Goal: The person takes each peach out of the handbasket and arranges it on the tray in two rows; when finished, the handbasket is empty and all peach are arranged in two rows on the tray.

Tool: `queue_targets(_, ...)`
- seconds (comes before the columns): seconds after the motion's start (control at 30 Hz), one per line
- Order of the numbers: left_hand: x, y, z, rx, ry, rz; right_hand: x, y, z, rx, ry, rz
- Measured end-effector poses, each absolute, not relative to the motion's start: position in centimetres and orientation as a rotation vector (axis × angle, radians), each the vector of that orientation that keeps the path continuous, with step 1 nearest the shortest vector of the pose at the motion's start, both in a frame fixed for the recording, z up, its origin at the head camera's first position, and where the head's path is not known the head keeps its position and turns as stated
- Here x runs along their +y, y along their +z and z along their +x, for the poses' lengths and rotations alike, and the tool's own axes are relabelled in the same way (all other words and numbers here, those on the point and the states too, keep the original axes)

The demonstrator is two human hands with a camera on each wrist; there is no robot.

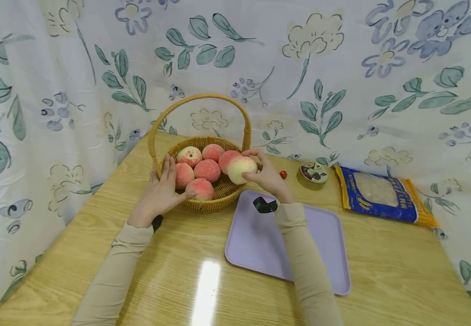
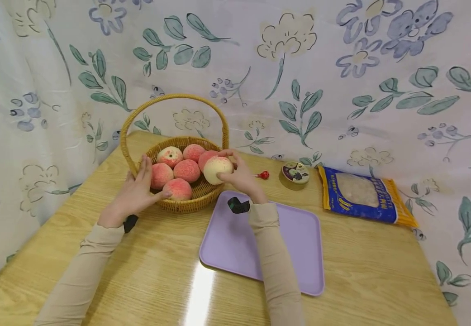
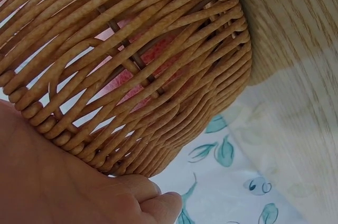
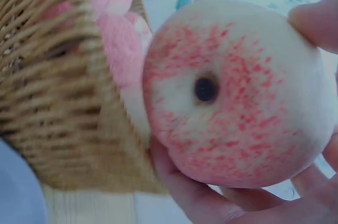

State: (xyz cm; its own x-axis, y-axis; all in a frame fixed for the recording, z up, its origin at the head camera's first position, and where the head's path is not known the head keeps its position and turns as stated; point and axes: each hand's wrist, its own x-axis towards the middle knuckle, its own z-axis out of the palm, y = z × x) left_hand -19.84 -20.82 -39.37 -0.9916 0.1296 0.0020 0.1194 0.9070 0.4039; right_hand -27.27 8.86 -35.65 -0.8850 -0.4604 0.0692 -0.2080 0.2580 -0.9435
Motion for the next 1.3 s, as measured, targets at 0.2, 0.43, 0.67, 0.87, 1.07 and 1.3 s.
queue_targets(0.2,-20.9,-39.6,-20.0,3.045,0.646,0.219,11.2,-37.0,-27.0,2.322,-1.793,-0.578)
queue_targets(0.43,-21.0,-39.5,-20.0,3.056,0.633,0.218,12.8,-38.6,-26.5,2.311,-1.856,-0.501)
queue_targets(0.67,-21.0,-39.2,-19.8,3.046,0.642,0.215,13.4,-40.6,-26.1,2.359,-1.765,-0.367)
queue_targets(0.87,-20.9,-39.3,-19.7,3.043,0.629,0.221,12.7,-42.0,-25.8,2.371,-1.794,-0.362)
queue_targets(1.07,-20.9,-39.4,-19.8,3.045,0.644,0.224,12.2,-42.1,-25.6,2.333,-1.856,-0.464)
queue_targets(1.3,-20.9,-39.2,-19.9,3.049,0.626,0.219,12.6,-44.1,-26.3,2.376,-1.669,-0.513)
